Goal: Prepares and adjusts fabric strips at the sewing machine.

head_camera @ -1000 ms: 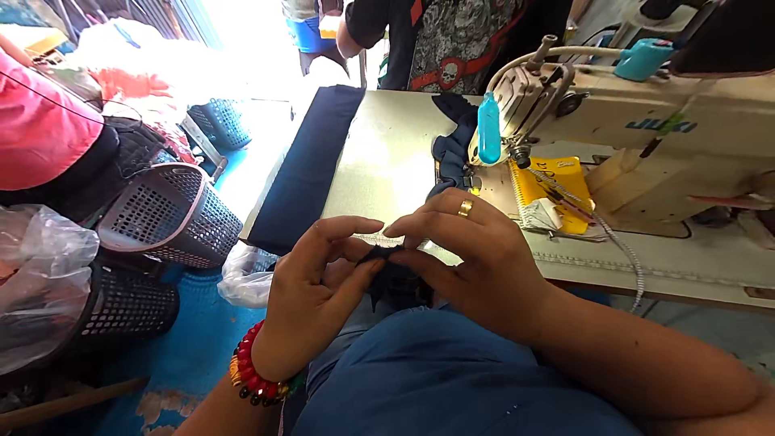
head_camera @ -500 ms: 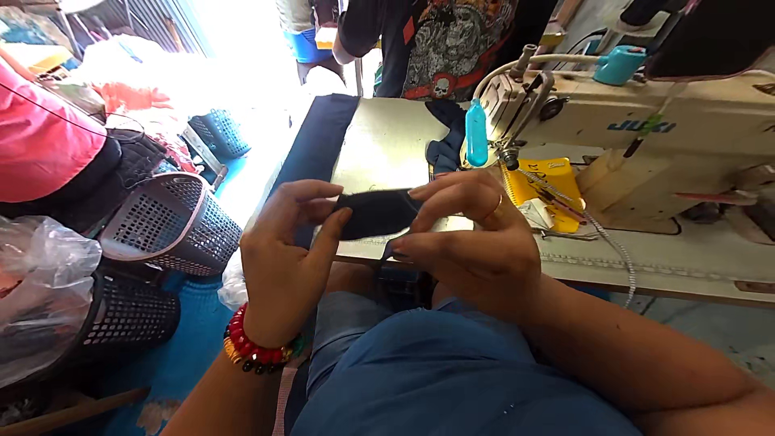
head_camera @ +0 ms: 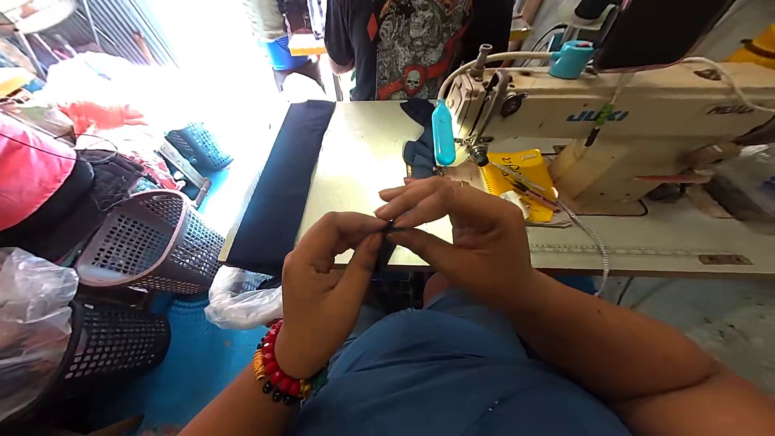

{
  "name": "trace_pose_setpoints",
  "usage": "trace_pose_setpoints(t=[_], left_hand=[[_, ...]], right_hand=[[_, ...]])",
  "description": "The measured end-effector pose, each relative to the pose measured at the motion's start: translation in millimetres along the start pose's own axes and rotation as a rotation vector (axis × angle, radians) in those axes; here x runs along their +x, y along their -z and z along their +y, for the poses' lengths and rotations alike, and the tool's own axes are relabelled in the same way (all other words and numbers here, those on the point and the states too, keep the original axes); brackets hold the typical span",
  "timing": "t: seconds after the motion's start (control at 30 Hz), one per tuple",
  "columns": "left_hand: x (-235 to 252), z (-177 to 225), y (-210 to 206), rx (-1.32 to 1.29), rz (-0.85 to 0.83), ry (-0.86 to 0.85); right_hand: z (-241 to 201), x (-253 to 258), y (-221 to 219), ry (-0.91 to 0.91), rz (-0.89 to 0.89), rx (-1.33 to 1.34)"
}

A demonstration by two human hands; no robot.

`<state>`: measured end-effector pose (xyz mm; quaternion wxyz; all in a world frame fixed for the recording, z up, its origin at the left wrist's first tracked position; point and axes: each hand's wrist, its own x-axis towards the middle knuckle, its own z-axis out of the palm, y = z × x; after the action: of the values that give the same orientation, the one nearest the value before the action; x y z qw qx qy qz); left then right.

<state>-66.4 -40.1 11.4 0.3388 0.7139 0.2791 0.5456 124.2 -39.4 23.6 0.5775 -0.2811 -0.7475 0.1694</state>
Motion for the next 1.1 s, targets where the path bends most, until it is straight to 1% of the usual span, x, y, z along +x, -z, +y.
trace_pose_setpoints(t=[0.2,0.3,0.43,0.57,0.67,0.77,0.97,1.03,1.1], left_hand=[[-6.4,1.0,-5.3,-0.061,-0.025,0.052],[-7.8,-0.1,-5.4,-0.028,-0.036,0.058],[-9.9,-1.6,-3.5,0.109,-0.112,-0.03],[-10.7,-1.1,-0.7,0.285,-0.188,-0.147],[-10.5,-0.1,-1.1,0.343,-0.214,-0.194],[-9.7,-1.0,-2.7,0.348,-0.217,-0.218],[-9.0,-1.2,-4.4,0.355,-0.232,-0.233],[-9.0,-0.6,-4.4,0.368,-0.241,-0.24],[-9.6,0.1,-4.7,0.393,-0.252,-0.271]], right_hand=[[-0.5,-3.8,2.8,-0.024,0.013,0.001],[0.7,-5.4,6.1,-0.039,-0.004,-0.02],[-2.1,-5.9,16.2,-0.074,-0.113,-0.132],[-3.3,-8.6,26.0,0.001,-0.217,-0.237],[-3.4,-7.9,32.4,0.023,-0.273,-0.236],[-2.5,-5.8,36.6,0.014,-0.298,-0.225],[1.4,-6.2,38.7,0.027,-0.286,-0.142],[1.3,-7.5,39.6,0.054,-0.286,-0.136],[-0.7,-9.6,40.4,0.12,-0.279,-0.184]])
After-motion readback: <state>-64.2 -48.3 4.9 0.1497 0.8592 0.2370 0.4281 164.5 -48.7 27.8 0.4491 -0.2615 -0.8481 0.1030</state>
